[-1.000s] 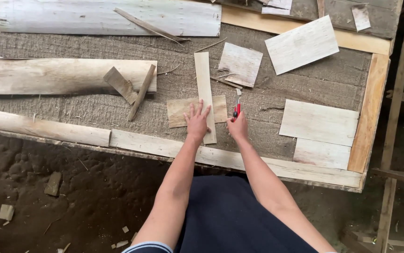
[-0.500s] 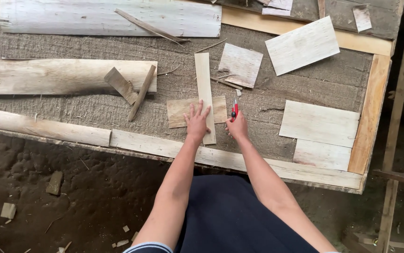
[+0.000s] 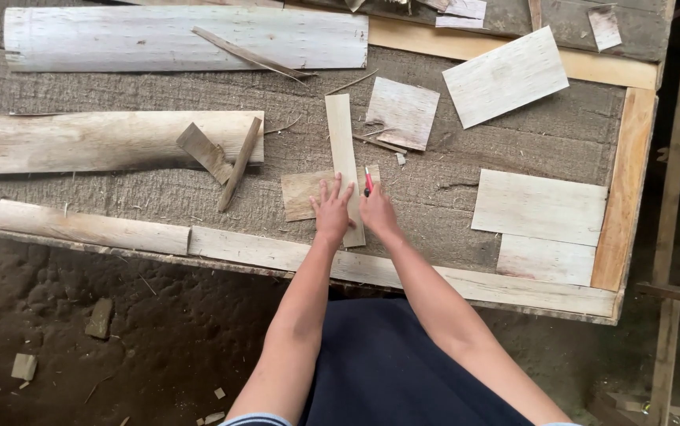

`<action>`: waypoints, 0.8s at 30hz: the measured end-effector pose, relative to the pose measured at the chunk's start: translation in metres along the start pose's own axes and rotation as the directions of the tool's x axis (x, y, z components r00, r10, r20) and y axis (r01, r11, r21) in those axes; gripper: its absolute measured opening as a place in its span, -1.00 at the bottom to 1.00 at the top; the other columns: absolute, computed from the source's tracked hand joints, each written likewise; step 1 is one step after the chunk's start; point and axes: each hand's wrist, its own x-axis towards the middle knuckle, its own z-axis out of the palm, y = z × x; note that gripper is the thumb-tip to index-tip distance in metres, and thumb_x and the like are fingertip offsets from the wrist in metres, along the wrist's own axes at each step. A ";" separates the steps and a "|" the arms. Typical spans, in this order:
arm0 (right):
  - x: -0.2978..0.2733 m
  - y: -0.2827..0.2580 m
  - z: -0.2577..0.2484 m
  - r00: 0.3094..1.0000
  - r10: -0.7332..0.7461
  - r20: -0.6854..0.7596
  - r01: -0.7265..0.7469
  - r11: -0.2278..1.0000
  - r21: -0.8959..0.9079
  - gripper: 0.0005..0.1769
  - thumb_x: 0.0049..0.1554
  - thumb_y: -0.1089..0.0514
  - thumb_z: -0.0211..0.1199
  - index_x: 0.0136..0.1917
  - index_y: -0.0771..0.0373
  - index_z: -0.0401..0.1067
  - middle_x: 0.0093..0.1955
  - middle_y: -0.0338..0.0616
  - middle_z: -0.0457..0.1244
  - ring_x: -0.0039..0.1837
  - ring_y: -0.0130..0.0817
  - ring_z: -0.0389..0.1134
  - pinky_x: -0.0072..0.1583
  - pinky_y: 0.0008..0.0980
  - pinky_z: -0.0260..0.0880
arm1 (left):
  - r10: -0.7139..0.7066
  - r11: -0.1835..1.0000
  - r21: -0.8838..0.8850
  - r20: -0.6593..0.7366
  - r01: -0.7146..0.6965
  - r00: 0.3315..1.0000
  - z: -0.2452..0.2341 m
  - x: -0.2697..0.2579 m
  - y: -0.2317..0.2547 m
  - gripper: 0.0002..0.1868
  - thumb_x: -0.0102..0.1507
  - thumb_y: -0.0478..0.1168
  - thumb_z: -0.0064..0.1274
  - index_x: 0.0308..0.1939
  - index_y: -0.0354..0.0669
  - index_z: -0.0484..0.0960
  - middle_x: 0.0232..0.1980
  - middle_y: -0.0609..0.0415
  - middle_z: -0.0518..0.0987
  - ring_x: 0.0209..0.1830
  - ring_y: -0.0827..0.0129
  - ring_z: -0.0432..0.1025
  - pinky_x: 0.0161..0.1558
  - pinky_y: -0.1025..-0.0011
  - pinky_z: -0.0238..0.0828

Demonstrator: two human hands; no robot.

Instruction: Cutting thin wood veneer sheets to specific sizes using a utility knife and a wooden guide on a workbench.

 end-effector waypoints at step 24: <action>-0.027 0.006 0.022 0.967 0.124 0.223 -0.115 0.992 -0.050 -0.27 0.25 -0.12 -0.01 0.38 0.61 0.09 0.24 0.58 0.26 0.35 0.49 0.28 0.28 0.29 0.36 | 0.025 1.000 -0.014 0.001 -0.025 1.000 -0.011 -0.007 0.002 0.12 0.02 -0.05 0.48 0.58 0.36 0.17 0.73 0.24 -0.22 0.67 -0.15 -0.21 0.41 -0.47 -0.01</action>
